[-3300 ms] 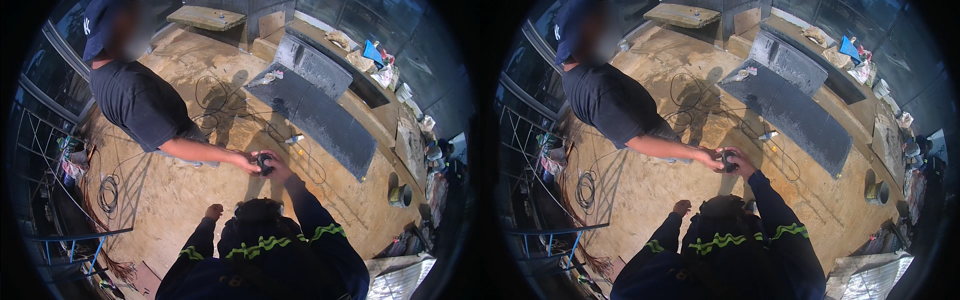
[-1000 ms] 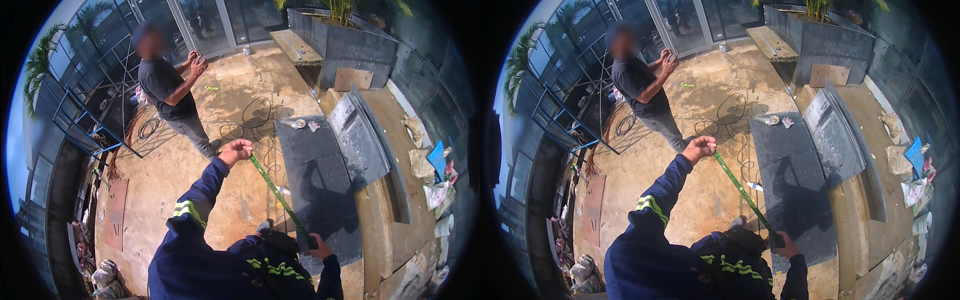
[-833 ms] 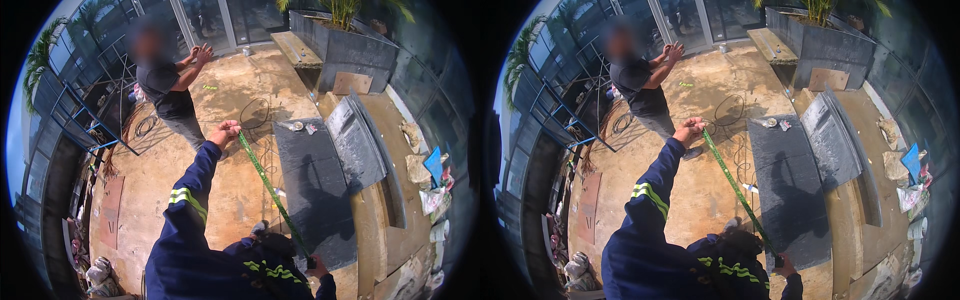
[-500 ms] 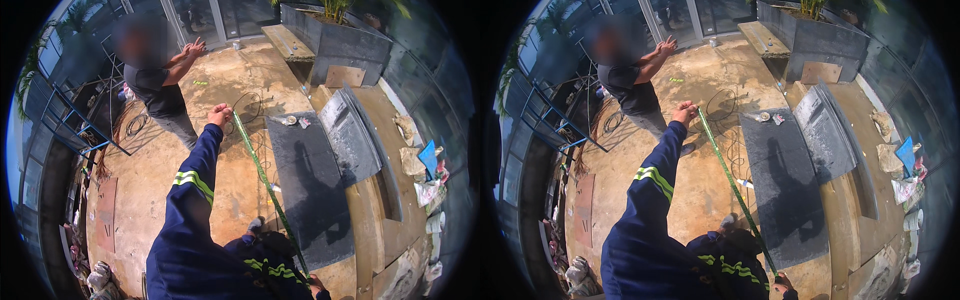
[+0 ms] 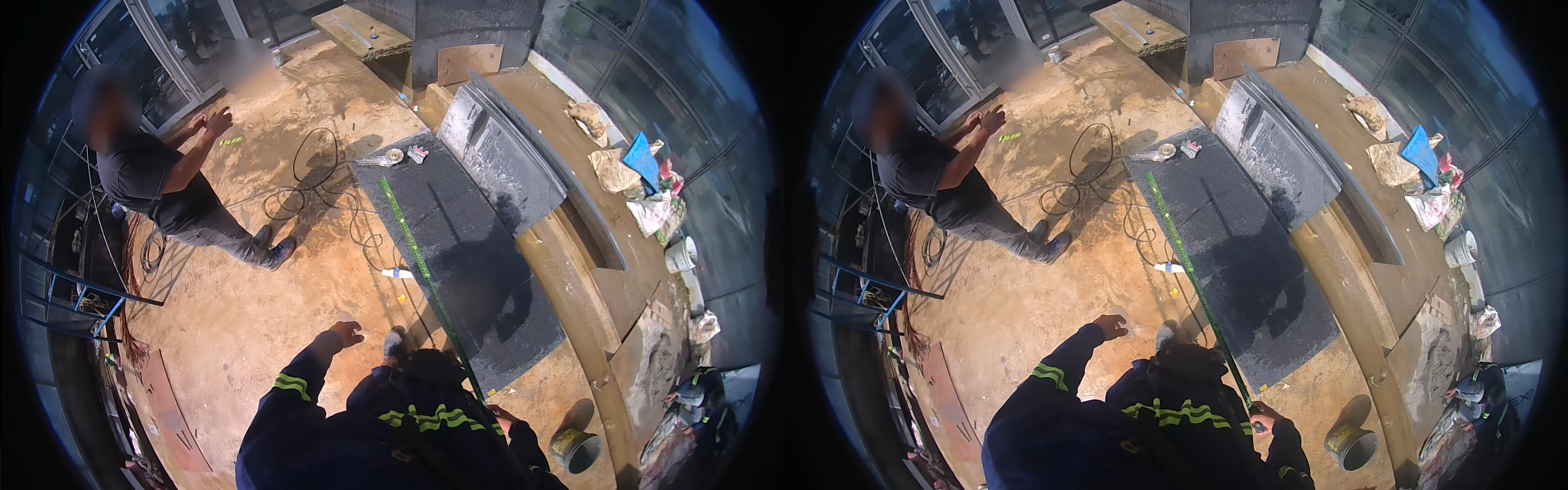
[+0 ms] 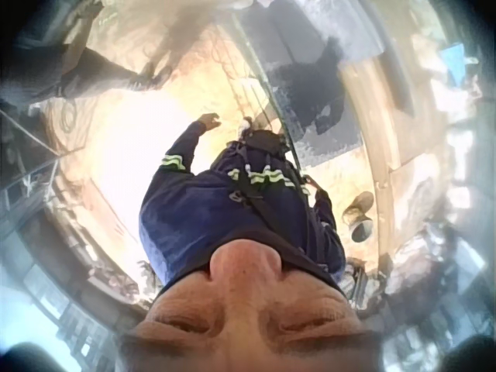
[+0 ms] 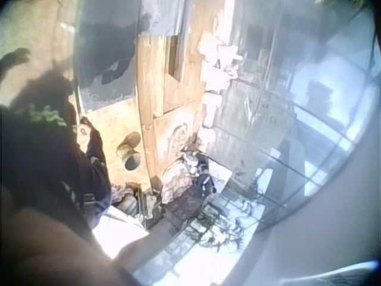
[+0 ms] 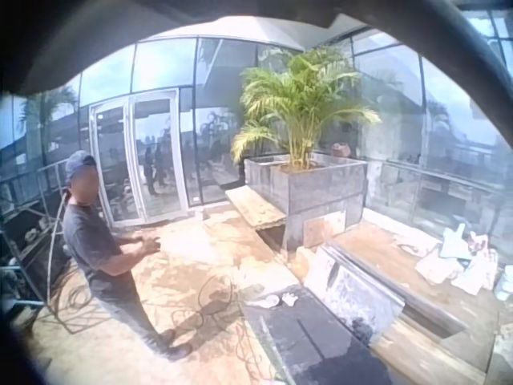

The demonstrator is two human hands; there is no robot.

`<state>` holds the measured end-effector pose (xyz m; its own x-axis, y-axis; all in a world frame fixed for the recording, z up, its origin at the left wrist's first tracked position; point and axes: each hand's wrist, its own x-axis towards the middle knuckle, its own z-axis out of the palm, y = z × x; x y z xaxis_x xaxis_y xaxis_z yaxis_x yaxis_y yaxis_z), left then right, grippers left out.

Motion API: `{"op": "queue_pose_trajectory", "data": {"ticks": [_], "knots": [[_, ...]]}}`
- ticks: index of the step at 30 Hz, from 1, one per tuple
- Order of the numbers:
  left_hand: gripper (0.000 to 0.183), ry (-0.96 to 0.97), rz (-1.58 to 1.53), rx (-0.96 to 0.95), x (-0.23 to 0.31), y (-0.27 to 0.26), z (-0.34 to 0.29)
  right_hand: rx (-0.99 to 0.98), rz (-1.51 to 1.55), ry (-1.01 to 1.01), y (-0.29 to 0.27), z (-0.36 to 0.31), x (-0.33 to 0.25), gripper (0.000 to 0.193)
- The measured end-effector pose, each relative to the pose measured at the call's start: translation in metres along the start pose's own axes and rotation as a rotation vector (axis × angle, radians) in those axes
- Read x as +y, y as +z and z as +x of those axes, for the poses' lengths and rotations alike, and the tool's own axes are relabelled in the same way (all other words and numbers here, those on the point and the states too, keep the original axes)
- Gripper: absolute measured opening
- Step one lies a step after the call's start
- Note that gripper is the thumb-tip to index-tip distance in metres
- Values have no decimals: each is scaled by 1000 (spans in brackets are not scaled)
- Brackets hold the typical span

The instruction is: The person measures a large dark stone tile using a tape measure and marks it with a white marker. They also measure a concrete ledge and mark the tile for cutting.

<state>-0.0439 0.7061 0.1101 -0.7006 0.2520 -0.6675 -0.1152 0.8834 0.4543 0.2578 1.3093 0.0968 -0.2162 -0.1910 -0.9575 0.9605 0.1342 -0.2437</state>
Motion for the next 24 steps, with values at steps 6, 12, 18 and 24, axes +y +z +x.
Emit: {"op": "queue_pose_trajectory", "data": {"ticks": [6,12,18,24], "knots": [[63,-163,-37,-284,-60,126,-53,7,53,-35,12,14,5,64],[51,-414,-482,-126,-103,131,-70,94,60,57,16,-31,-72,73],[27,-424,-844,70,-109,102,-47,261,-54,-18,4,-47,-158,64],[25,-355,-897,192,-89,90,-41,298,-217,-88,-48,-14,-288,59]]}}
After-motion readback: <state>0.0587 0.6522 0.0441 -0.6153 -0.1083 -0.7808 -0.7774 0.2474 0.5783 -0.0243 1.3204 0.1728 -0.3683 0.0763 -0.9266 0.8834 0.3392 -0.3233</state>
